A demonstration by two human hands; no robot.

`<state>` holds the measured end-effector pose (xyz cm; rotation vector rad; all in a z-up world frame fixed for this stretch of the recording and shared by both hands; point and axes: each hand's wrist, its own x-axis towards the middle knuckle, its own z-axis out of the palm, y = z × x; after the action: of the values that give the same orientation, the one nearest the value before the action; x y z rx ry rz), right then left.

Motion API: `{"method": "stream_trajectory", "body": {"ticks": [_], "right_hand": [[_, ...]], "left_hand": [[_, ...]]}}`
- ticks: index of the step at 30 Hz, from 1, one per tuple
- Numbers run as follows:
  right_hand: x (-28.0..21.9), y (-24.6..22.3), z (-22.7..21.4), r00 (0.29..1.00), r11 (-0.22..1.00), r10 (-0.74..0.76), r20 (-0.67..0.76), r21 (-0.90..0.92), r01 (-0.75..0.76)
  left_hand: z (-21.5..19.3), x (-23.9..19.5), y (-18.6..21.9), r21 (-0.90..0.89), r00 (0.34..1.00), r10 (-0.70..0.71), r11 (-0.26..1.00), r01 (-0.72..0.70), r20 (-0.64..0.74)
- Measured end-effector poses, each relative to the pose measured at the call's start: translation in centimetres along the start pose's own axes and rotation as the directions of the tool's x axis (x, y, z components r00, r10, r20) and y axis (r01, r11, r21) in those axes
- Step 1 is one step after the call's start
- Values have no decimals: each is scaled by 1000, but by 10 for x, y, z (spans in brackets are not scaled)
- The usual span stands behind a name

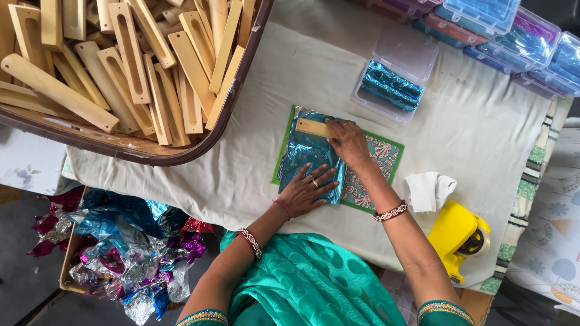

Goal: The person wipes wooden blocks with a white cloth, then picks up sheets of blue foil from a box and wraps the blocks in the foil, folding the foil over each block and placing the wrapped blocks in a row on the table.

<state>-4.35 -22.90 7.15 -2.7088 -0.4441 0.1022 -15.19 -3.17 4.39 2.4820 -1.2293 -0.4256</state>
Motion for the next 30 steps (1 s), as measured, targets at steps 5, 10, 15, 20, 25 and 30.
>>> {"method": "stream_trajectory", "body": {"ticks": [5, 10, 15, 20, 25, 30], "right_hand": [[5, 9, -20, 996, 981, 83, -28, 180, -76], [-1, 15, -27, 978, 938, 208, 24, 277, -206], [-3, 2, -14, 1000, 995, -11, 6, 97, 11], [-5, 12, 0, 1000, 997, -9, -20, 79, 11], [-8, 6, -10, 997, 989, 28, -71, 146, -18], [-9, 2, -3, 999, 995, 35, 23, 94, -37]], "left_hand": [[2, 1, -1, -8, 1000, 2, 1000, -2, -3], [3, 1, 0, -49, 1000, -10, 999, 10, -7], [1, 1, 0, -52, 1000, -9, 999, 9, 3], [-1, 1, -1, -40, 1000, -14, 999, 14, 7], [1, 1, 0, -44, 1000, -8, 999, 8, -9], [0, 1, 0, -38, 1000, -13, 999, 13, 5]]}}
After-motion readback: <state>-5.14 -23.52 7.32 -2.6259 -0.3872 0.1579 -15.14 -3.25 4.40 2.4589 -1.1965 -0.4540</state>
